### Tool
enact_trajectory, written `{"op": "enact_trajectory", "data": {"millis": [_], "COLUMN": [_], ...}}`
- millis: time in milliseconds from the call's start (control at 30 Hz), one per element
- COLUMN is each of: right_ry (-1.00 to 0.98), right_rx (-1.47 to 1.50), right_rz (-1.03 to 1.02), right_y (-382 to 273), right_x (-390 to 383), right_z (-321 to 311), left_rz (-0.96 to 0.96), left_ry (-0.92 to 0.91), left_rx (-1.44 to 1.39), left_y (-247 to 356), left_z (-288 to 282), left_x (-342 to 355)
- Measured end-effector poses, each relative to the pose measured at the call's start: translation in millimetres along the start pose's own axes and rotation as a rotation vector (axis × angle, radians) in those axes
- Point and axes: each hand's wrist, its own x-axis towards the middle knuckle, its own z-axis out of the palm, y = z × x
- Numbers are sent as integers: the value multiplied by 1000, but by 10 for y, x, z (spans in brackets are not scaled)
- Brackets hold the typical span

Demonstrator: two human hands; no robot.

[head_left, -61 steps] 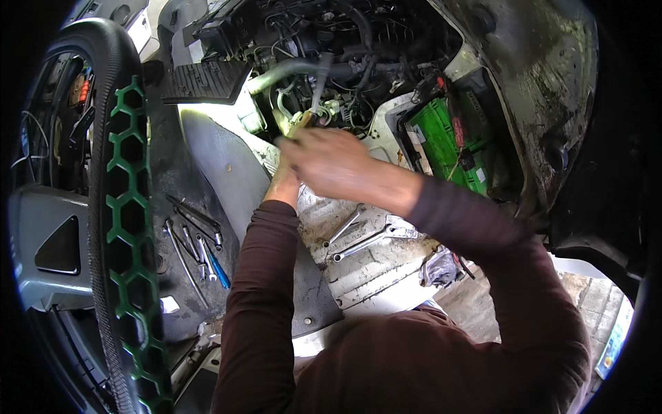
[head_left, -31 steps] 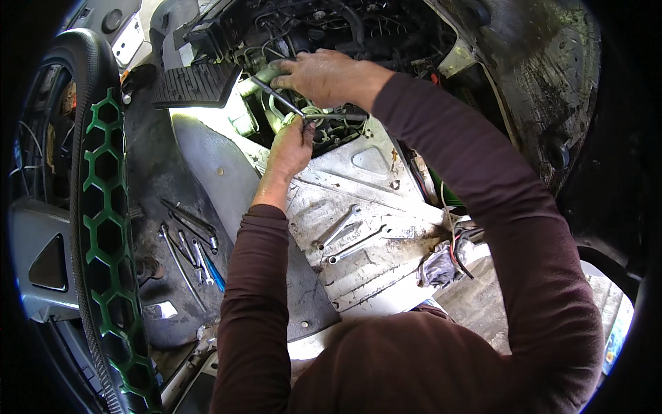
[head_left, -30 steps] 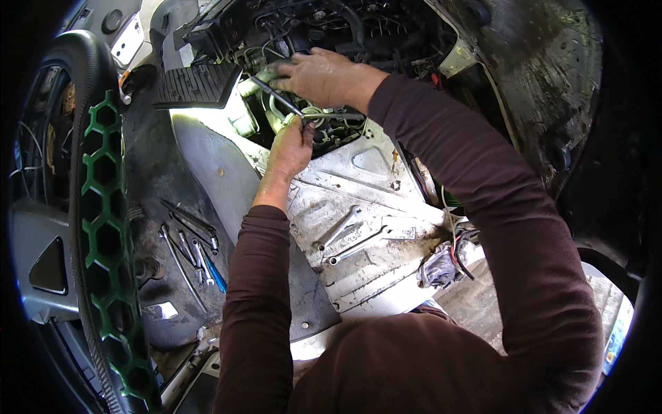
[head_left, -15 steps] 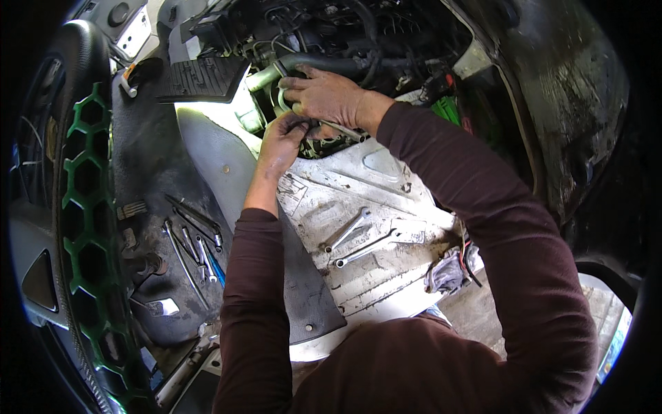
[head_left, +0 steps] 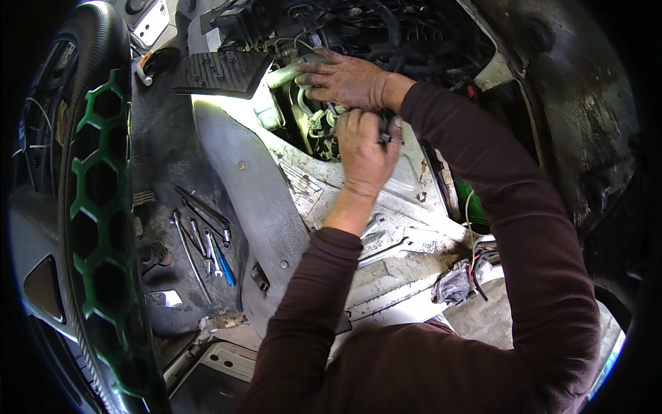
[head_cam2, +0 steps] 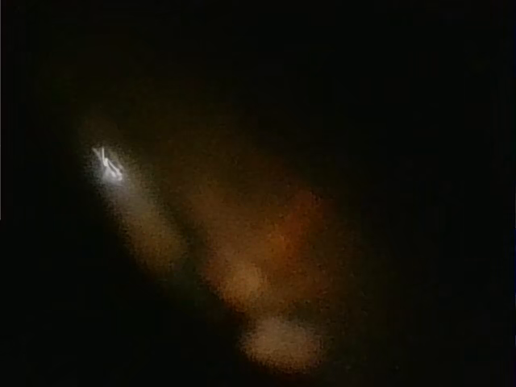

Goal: The person works on a vehicle engine with the hood open, using a wrench to tighten bolts on engine components. They briefly walk away to retrieve a tool and return to continue the repair.

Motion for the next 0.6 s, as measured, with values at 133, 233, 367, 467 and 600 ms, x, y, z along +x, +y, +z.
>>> {"op": "enact_trajectory", "data": {"millis": [133, 233, 367, 467, 600], "right_ry": [92, 175, 61, -26, -73], "right_rx": [-11, -25, -30, 61, 180], "right_rz": [-8, 11, 236, 306, 264], "right_y": [29, -23, -152, -239, -134], "right_x": [-57, -28, -51, -62, 12], "right_z": [73, 176, 348, 343, 233], "left_rz": [-80, 15, -149, -174, -225], "left_ry": [87, 211, 160, 13, 24], "left_rx": [-49, 25, -151, -254, -262], "left_y": [216, 193, -13, -82, -144], "left_z": [160, 197, -55, -246, -219], "left_x": [36, 113, 191, 253, 275]}}
